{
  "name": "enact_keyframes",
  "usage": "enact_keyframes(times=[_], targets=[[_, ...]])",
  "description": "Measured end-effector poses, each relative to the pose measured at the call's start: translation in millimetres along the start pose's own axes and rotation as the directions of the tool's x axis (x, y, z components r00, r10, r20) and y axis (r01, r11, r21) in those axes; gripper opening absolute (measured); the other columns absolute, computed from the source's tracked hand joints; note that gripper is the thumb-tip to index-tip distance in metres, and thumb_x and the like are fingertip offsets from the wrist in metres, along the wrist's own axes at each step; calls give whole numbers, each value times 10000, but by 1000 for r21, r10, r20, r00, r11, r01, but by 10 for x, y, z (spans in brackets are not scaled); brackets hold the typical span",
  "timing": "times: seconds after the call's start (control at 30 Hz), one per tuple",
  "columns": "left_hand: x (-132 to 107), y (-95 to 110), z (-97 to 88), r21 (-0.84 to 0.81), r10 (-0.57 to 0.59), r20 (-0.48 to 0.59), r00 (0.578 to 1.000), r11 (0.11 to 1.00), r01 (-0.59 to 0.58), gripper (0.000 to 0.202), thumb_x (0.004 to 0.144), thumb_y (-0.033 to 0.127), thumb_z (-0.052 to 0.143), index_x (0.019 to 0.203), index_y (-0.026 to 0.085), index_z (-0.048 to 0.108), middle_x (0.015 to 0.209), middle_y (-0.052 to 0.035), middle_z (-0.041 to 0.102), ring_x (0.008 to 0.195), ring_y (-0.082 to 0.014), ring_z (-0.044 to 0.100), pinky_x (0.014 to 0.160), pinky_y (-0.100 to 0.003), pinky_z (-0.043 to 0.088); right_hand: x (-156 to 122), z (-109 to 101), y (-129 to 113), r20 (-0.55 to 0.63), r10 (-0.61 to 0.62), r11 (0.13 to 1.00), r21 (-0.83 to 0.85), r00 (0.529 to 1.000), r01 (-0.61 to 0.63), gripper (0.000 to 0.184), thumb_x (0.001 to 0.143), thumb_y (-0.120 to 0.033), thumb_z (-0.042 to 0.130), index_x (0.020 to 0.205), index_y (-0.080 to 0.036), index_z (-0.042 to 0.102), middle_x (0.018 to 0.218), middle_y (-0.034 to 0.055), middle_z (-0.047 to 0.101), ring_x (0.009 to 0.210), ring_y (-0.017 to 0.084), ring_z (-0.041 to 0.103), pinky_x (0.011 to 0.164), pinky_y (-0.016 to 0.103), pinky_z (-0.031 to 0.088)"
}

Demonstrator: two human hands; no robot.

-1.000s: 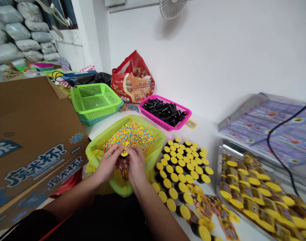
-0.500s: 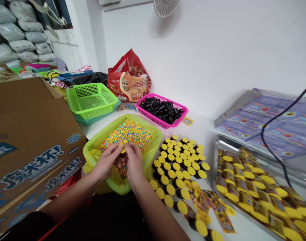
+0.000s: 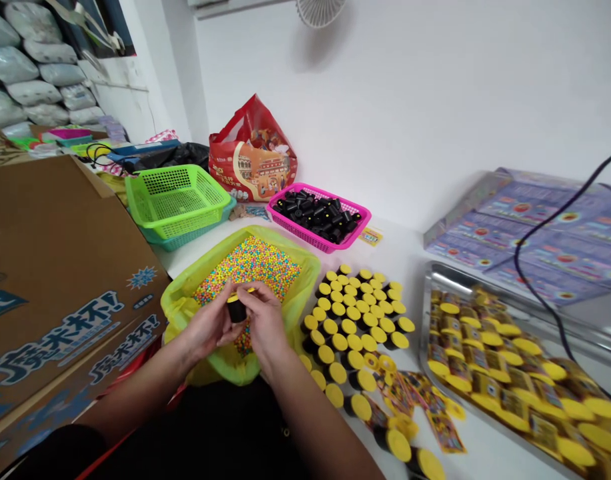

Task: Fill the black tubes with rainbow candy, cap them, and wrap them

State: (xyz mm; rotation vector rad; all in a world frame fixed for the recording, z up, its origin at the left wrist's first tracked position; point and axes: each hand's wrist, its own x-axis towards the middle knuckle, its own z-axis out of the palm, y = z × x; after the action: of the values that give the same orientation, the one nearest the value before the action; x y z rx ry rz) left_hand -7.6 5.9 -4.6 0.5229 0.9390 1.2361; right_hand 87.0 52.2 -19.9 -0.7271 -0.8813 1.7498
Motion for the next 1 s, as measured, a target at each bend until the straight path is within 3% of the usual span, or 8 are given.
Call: enact_keyframes(times=[0.17,0.27,0.5,0.77,1.0], targets=[[22,9,-64,30,-47,-27,999,998,48,696,753,849,415,628,170,501,420,63,364,260,-33,252,284,-182,108,-41,7,-19,80,-94,989,-108,992,102,88,680,-310,774,734,-252,736,777,-7,693,678,146,577,613,260,440],[44,-9,-110,24,-75,-71,995,997,77,760,730,897,335,544,172,468,383,64,312,255,-31,235,292,-185,97,-50,-1,-20,130,-165,954,-232,978,191,94,701,-301,759,793,-281,765,808,-4,707,718,165,609,651,287,480],[41,-36,-113,-26,-72,-40,997,997,71,787,731,906,298,485,173,443,363,62,281,239,-30,208,294,-194,75,-85,-21,25,140,-328,882,-308,934,356,77,762,-254,733,796,-299,785,834,5,741,836,187,664,841,359,496],[23,-14,-77,-34,-88,-128,988,996,84,789,703,919,327,451,176,414,337,48,314,225,-31,230,292,-190,83,-140,-44,0,254,-428,760,-419,868,497,78,816,-249,702,846,-286,764,911,23,739,885,196,672,836,375,517],[34,-12,-131,3,-93,-114,989,996,93,791,685,934,308,449,185,402,345,50,303,239,-32,224,302,-197,79,-163,-37,10,288,-495,656,-494,820,570,72,824,-219,697,848,-274,736,956,29,730,917,200,674,876,400,515]])
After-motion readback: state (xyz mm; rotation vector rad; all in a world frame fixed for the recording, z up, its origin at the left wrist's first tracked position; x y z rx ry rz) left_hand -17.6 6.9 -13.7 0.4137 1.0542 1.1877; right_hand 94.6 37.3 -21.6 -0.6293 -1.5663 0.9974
